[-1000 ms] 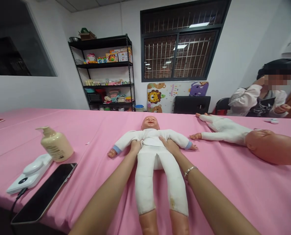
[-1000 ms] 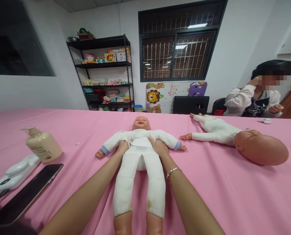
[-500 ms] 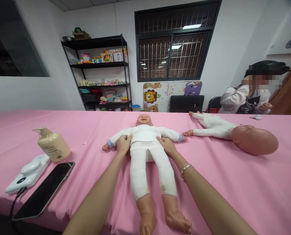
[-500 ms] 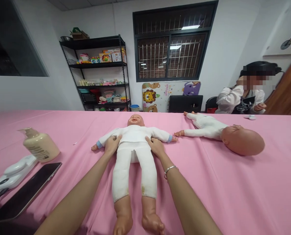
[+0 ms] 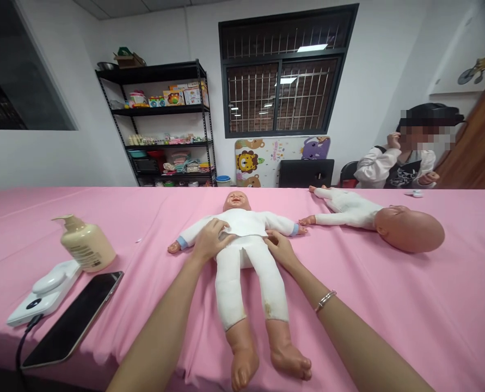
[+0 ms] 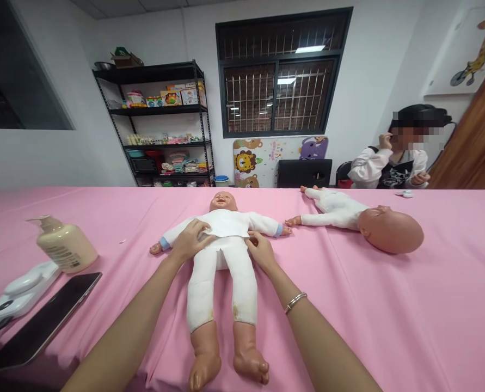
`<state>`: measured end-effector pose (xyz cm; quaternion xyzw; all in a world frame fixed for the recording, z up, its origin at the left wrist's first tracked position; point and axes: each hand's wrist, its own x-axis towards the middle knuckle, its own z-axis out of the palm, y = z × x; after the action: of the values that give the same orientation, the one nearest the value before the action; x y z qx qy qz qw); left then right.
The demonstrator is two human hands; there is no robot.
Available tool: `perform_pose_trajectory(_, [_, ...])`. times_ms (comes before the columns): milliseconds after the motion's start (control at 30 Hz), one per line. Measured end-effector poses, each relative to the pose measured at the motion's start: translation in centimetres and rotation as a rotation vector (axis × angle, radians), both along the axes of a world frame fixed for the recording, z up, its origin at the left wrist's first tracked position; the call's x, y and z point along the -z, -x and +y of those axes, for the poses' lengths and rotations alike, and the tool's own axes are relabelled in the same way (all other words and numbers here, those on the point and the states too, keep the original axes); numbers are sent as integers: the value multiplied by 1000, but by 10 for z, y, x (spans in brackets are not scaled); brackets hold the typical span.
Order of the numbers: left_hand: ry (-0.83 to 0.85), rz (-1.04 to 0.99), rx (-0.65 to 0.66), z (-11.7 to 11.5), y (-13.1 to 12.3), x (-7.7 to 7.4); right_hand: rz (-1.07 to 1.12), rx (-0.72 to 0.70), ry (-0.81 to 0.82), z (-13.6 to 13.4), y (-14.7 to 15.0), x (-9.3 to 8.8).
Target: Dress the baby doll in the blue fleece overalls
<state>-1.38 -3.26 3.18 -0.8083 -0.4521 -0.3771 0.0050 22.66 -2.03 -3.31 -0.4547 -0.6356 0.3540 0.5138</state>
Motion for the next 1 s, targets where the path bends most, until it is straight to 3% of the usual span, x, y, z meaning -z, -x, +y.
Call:
perform_pose_trajectory(133, [-76, -86, -34, 0, -2, 0, -54, 163, -94, -1, 1, -5])
perform_pose_trajectory(233, [10, -166, -16, -2, 0, -1, -37, 277, -172, -4, 3, -10])
perform_pose_trajectory(433, [272, -176, 105, -2, 2, -5, -192, 163, -112, -10, 5, -10])
perform_pose_trajectory(567, [337, -177, 115, 0, 2, -5, -49, 122, -25, -12, 6, -14])
perform_pose_trajectory(667, [367, -189, 105, 3, 2, -2, 4, 70, -55, -15, 11, -18])
perform_pose_trajectory(833, [342, -113, 4, 4, -2, 3, -213, -7, -97, -17, 13, -13])
perform_pose_trajectory(1000, [340, 298, -223, -4, -19, 1, -365, -22, -90, -16, 7, -5])
